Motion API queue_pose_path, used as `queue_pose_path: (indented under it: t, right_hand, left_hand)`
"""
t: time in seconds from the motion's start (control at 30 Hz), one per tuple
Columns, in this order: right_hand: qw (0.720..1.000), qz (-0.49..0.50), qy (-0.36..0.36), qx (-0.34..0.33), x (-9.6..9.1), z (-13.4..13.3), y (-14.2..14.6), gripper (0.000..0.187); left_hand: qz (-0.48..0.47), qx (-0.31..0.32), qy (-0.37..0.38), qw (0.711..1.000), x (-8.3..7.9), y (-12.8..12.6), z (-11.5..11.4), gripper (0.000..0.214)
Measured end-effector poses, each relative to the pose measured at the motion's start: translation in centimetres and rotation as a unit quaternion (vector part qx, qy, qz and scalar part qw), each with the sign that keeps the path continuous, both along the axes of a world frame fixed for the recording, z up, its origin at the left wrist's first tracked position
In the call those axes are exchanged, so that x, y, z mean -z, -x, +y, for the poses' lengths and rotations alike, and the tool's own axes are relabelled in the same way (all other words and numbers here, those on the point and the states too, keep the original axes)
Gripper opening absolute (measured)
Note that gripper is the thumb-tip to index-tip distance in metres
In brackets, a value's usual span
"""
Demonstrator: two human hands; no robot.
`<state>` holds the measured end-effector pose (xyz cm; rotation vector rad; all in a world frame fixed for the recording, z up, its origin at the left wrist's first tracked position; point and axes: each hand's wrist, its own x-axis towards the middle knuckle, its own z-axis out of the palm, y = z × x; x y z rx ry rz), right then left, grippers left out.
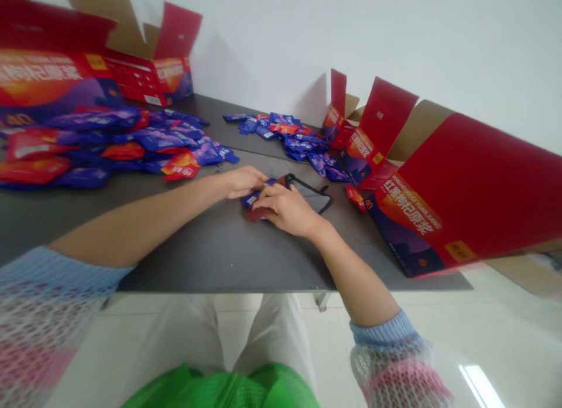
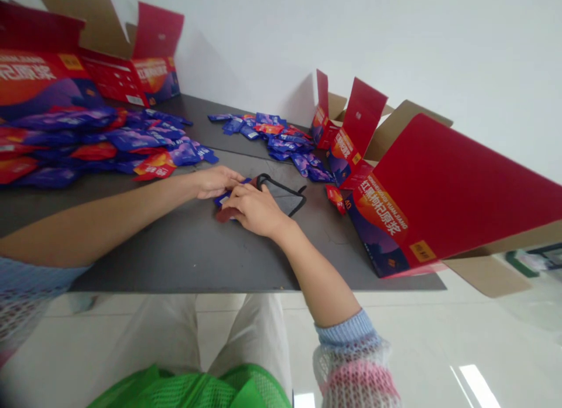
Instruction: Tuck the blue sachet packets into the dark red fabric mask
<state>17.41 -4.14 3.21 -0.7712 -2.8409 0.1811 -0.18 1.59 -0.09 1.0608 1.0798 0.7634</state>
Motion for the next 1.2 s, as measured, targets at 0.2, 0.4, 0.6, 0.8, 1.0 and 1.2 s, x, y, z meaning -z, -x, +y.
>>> queue_pose_path:
  t: [0.2,0.4,0.6,0.8,1.0,1.2]
  right_hand:
    - [0.994,-0.043,0.074,0.073,-0.6,1.2,-1.6,0.023]
    - [0.961,-0.036,0.017,0.272,-0.5,3.0,-4.6,0.023]
    - [0.942,0.131,-0.076,0.3,0.0,3.0,-4.8,0.029]
    - [0.996,0.059,-0.039,0.06,1.1,1.4,-1.3,0.027]
    - [0.973,0.019,-0.038,0.225,2.2,4.8,-3.1,0.026]
    - [0.958,0.075,-0.072,0.268,1.6,5.6,-6.1,0.028]
  left_hand:
    - [-0.005,-0.026,0.001,1.0,-0.2,-0.1,-0.2,0.013]
    - [0.054,-0.066,-0.045,0.995,0.4,-0.5,-0.6,0.01]
    - [0.08,-0.09,-0.094,0.988,1.1,-0.7,-0.7,0.011]
    - [0.062,-0.097,-0.12,0.986,1.2,-0.9,-0.5,0.009]
    - [0.071,-0.09,-0.112,0.987,1.0,-0.6,-0.5,0.01]
    - [0.082,-0.125,-0.093,0.984,0.9,-1.2,-0.8,0.021]
